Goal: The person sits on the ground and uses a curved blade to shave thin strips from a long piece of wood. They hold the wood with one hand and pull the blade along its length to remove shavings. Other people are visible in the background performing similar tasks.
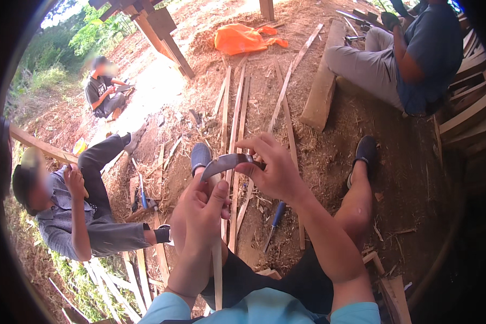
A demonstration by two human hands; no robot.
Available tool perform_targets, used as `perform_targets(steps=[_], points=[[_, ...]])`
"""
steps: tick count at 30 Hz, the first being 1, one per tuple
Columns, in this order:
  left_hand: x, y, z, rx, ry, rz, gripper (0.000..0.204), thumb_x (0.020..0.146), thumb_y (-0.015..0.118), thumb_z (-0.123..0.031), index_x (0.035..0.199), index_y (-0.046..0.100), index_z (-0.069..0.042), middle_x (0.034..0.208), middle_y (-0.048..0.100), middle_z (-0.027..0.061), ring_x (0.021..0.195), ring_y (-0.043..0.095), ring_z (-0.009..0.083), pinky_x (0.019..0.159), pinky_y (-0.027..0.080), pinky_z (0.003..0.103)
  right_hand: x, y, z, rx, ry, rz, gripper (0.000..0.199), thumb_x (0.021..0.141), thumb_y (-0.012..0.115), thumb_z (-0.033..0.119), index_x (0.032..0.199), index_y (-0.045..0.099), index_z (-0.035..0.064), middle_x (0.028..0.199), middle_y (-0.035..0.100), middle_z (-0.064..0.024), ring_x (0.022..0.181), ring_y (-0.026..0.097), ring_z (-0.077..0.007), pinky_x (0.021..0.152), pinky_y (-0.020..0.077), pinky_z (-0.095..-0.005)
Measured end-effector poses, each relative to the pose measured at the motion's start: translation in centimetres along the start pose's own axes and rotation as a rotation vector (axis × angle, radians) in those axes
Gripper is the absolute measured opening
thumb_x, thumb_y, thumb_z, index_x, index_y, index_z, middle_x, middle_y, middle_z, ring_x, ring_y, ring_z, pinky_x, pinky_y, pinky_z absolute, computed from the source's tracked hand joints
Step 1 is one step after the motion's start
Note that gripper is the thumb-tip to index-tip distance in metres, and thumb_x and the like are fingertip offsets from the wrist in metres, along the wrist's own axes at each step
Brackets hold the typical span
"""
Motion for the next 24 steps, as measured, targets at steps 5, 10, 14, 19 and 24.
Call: perform_targets(steps=[5, 10, 14, 19, 24], points=[[-1.7, -2.8, 0.9, -0.158, -0.051, 0.064, 0.017, 0.091, 0.057, -0.016, 0.104, 0.052, -0.005, 0.069, 0.046, -0.0062, 0.057, 0.041, -0.0003, 0.046, 0.031, 0.016, 0.1, 2.4, 1.2, 0.173, 0.222, 0.173, 0.041, 0.071, 0.077, 0.012, 0.108, 0.061, 0.0051, 0.084, 0.054, -0.0026, 0.063, 0.049, -0.0071, 0.055, 0.0426, -0.0212], [0.7, -1.3, 2.5, 0.284, 0.191, 0.176, 0.041, 0.089, 0.058, -0.038, 0.113, 0.050, -0.006, 0.069, 0.042, 0.0007, 0.064, 0.040, 0.0100, 0.055, 0.032, 0.027, -2.2, 0.5, 0.3, -0.050, 0.288, 0.143, 0.036, 0.078, 0.070, 0.028, 0.101, 0.060, 0.0022, 0.080, 0.055, -0.0025, 0.070, 0.051, -0.0097, 0.058, 0.0421, -0.0234], [0.0, -2.1, 2.0, 0.081, 0.216, 0.188, 0.035, 0.093, 0.052, -0.036, 0.112, 0.049, -0.006, 0.076, 0.050, 0.0049, 0.070, 0.047, 0.0115, 0.063, 0.039, 0.028, -3.1, 3.4, 0.5, 0.059, 0.285, 0.174, 0.030, 0.085, 0.064, 0.025, 0.101, 0.059, -0.0003, 0.082, 0.058, -0.0042, 0.073, 0.054, -0.0111, 0.062, 0.0435, -0.0254], [-0.1, -2.0, 1.8, 0.100, 0.076, 0.217, 0.032, 0.096, 0.046, -0.033, 0.111, 0.048, -0.006, 0.086, 0.058, 0.0095, 0.079, 0.053, 0.0129, 0.071, 0.042, 0.029, -2.4, 4.0, 3.0, 0.029, 0.097, 0.182, 0.024, 0.089, 0.059, 0.018, 0.103, 0.059, -0.0020, 0.081, 0.061, -0.0058, 0.076, 0.055, -0.0123, 0.067, 0.0448, -0.0273], [0.5, -1.8, 2.3, 0.198, 0.089, 0.285, 0.030, 0.096, 0.047, -0.032, 0.107, 0.049, -0.005, 0.086, 0.058, 0.0106, 0.081, 0.053, 0.0133, 0.071, 0.043, 0.030, -2.4, 4.0, 4.6, -0.070, 0.111, 0.249, 0.025, 0.091, 0.056, 0.020, 0.102, 0.059, -0.0021, 0.080, 0.062, -0.0102, 0.075, 0.056, -0.0127, 0.067, 0.0453, -0.0286]])
Point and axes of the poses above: each hand's wrist, its own x-axis towards the middle knuckle, its own y-axis out of the palm, z = x × y, the point moved 7 cm from there along x, towards the middle knuckle
